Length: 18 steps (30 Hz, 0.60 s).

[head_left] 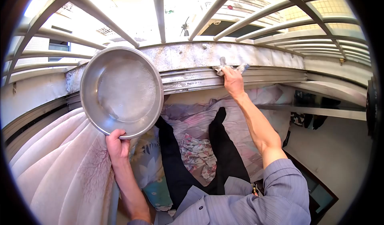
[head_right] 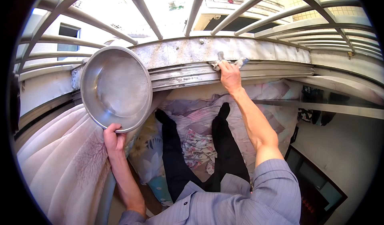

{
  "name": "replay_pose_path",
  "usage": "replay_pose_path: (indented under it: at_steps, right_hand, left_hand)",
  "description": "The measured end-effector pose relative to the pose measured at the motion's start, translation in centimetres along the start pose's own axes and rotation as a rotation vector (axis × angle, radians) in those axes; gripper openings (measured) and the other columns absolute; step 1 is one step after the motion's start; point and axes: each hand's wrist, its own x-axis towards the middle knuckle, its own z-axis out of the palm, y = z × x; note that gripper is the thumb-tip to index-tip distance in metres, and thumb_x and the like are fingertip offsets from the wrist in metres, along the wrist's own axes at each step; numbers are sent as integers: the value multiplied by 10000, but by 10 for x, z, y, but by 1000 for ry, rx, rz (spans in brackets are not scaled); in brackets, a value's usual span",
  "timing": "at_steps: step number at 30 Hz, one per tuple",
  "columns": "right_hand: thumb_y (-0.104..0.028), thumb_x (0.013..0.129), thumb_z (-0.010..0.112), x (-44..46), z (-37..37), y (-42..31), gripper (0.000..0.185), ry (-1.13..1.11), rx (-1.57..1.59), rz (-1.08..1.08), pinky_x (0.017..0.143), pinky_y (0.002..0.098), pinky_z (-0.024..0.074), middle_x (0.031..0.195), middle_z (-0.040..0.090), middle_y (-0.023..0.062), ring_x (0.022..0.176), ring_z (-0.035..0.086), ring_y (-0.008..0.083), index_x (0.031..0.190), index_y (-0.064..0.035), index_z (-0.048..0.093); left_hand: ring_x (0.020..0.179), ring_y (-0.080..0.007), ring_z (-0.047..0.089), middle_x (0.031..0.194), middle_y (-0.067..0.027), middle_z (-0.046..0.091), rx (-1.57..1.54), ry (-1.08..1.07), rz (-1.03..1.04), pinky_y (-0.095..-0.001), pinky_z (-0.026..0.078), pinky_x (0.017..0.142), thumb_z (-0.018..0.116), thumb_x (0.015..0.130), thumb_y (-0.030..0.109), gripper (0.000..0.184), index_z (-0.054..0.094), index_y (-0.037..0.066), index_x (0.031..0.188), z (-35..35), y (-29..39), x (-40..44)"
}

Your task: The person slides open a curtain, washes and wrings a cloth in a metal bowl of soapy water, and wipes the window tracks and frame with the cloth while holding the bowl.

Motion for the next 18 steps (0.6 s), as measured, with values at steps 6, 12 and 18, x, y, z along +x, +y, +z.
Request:
replay_pose_path:
  at_steps: [6,12,18]
  right_hand:
    - [-3,762,563,16,25,-72,254,111,-16,97,796,409,494,988,629,139,890,608,319,1010,-12,615]
    - [-76,738,592,57,73,-192,128,69,37,-32,679,379,482,814,525,108,772,577,262,857,-31,575]
    - [-76,760,569,80,90,-252,167,28,186,-155,729,372,489,859,550,127,823,581,276,904,3,599]
  left_hand:
    - [641,-151,566,839,-37,578,-16,20,5,-303,489,558,513,746,-158,319,573,6,1013,-5,7,7]
    - [715,-166,601,915,-53,603,-48,18,10,-313,534,614,513,751,-144,363,572,-9,1083,-15,17,13]
    - [848,-227,651,1003,-105,626,-27,46,16,-402,593,783,509,764,-107,375,553,-29,1128,-15,32,8]
